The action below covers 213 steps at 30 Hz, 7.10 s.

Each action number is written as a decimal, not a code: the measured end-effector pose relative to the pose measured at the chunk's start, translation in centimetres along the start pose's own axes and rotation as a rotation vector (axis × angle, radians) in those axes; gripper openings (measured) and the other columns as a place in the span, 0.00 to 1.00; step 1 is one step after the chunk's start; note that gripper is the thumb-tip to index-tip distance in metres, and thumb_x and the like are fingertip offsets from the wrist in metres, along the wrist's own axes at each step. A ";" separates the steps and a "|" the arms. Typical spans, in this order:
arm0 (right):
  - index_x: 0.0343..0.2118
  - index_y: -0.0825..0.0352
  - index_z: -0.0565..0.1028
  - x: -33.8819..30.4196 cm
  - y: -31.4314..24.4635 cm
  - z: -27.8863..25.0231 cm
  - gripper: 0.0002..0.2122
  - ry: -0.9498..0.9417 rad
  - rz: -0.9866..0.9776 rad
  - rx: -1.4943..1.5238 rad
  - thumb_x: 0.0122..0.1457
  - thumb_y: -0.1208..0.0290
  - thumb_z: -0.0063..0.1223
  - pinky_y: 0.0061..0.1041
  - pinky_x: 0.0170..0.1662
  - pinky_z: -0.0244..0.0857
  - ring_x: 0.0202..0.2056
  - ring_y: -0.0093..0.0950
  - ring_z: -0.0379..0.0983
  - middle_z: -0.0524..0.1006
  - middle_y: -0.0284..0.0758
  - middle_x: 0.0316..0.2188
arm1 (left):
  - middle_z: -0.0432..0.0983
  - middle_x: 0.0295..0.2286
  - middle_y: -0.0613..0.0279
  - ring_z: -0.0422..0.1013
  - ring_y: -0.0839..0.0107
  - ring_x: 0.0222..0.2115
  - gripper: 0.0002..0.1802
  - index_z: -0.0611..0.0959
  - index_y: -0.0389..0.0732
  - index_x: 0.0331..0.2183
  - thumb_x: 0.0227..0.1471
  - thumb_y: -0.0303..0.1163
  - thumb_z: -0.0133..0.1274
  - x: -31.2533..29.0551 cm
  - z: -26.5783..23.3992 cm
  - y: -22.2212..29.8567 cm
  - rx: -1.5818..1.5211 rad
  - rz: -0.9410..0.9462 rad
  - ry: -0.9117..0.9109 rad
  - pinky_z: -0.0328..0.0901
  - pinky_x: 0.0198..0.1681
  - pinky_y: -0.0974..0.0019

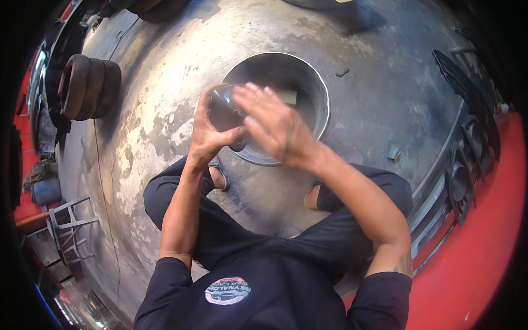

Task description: The person wipes a black plastic car grille with a white cloth, then sits on the floor to sand a smaller black plastic trim piece using a sanding block over a metal bucket.

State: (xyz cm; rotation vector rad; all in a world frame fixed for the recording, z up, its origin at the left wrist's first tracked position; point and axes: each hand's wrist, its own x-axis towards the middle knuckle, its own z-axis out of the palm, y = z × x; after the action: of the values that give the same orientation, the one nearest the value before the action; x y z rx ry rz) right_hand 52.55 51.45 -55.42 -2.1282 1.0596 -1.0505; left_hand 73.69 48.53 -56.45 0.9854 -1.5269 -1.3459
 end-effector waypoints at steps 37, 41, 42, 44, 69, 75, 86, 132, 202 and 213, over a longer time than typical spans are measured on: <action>0.67 0.75 0.64 -1.7 -1.0 4.7 0.27 -0.146 -0.142 -0.221 0.68 0.66 0.50 0.50 0.73 0.47 0.73 0.45 0.52 0.59 0.49 0.71 | 0.81 0.44 0.61 0.77 0.67 0.46 0.25 0.81 0.41 0.48 0.60 0.52 0.58 1.0 -1.8 -3.7 -0.841 -0.364 0.185 0.72 0.54 0.58; 0.65 0.74 0.66 0.4 1.3 3.4 0.25 -0.094 -0.001 -0.112 0.70 0.65 0.47 0.46 0.73 0.49 0.72 0.43 0.55 0.61 0.49 0.71 | 0.80 0.44 0.62 0.76 0.67 0.46 0.25 0.81 0.43 0.48 0.61 0.53 0.60 0.4 1.0 -2.5 -0.886 -0.396 0.206 0.71 0.55 0.58; 0.65 0.74 0.67 0.5 1.6 3.4 0.25 -0.089 0.034 -0.075 0.70 0.65 0.46 0.46 0.73 0.49 0.72 0.43 0.56 0.61 0.49 0.71 | 0.80 0.44 0.62 0.76 0.67 0.46 0.25 0.81 0.43 0.48 0.61 0.54 0.59 0.5 1.3 -2.3 -0.899 -0.394 0.201 0.71 0.55 0.59; 0.65 0.75 0.67 0.6 1.4 3.9 0.25 -0.076 -0.013 -0.122 0.69 0.66 0.47 0.46 0.73 0.49 0.71 0.45 0.56 0.61 0.50 0.70 | 0.80 0.42 0.60 0.77 0.66 0.45 0.26 0.81 0.43 0.47 0.61 0.54 0.58 0.8 0.6 -4.1 -0.833 -0.323 0.257 0.72 0.53 0.60; 0.64 0.78 0.66 0.0 0.1 3.9 0.31 -0.088 -0.119 -0.211 0.56 0.73 0.55 0.51 0.72 0.51 0.71 0.51 0.56 0.63 0.54 0.68 | 0.82 0.38 0.59 0.79 0.64 0.36 0.26 0.82 0.41 0.44 0.56 0.53 0.60 1.0 -0.8 -2.8 -0.894 -0.409 0.293 0.76 0.44 0.61; 0.65 0.78 0.63 -1.4 -1.9 4.3 0.32 -0.114 -0.208 -0.273 0.55 0.76 0.51 0.51 0.72 0.50 0.72 0.50 0.54 0.61 0.56 0.69 | 0.83 0.39 0.59 0.80 0.66 0.39 0.25 0.82 0.41 0.45 0.58 0.52 0.57 1.0 -1.3 -3.4 -1.023 -0.334 0.284 0.75 0.48 0.61; 0.65 0.78 0.64 0.1 0.0 3.8 0.32 0.013 -0.183 -0.306 0.54 0.79 0.50 0.52 0.71 0.52 0.70 0.51 0.57 0.63 0.55 0.68 | 0.84 0.38 0.60 0.80 0.66 0.38 0.33 0.82 0.45 0.50 0.58 0.62 0.50 0.5 1.4 -1.0 -1.003 -0.467 0.439 0.76 0.41 0.62; 0.58 0.72 0.75 -1.0 -1.1 1.7 0.26 -0.305 -0.363 -0.218 0.52 0.80 0.50 0.49 0.73 0.52 0.68 0.41 0.64 0.73 0.45 0.63 | 0.84 0.28 0.59 0.80 0.71 0.24 0.11 0.84 0.38 0.36 0.58 0.36 0.61 1.2 -0.8 -2.5 -0.766 -0.566 0.316 0.77 0.29 0.67; 0.62 0.80 0.67 -1.0 -3.8 4.4 0.27 -0.040 -0.114 -0.345 0.67 0.64 0.50 0.51 0.70 0.53 0.68 0.52 0.61 0.66 0.57 0.65 | 0.82 0.46 0.57 0.79 0.67 0.45 0.28 0.81 0.42 0.52 0.67 0.56 0.49 -0.4 2.5 0.0 -0.776 -0.500 0.329 0.74 0.51 0.62; 0.62 0.79 0.68 -0.6 -2.9 4.2 0.28 -0.062 -0.119 -0.390 0.66 0.62 0.52 0.53 0.70 0.51 0.69 0.50 0.60 0.65 0.57 0.66 | 0.82 0.43 0.59 0.79 0.67 0.43 0.28 0.82 0.44 0.49 0.65 0.59 0.52 -0.7 0.8 -1.8 -0.832 -0.423 0.275 0.75 0.50 0.63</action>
State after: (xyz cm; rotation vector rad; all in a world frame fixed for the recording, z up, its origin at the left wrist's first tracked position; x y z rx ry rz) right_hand 56.95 54.04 -55.90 -2.5420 1.1988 -0.8774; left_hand 73.20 49.24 -58.32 0.9017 -0.4543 -1.8205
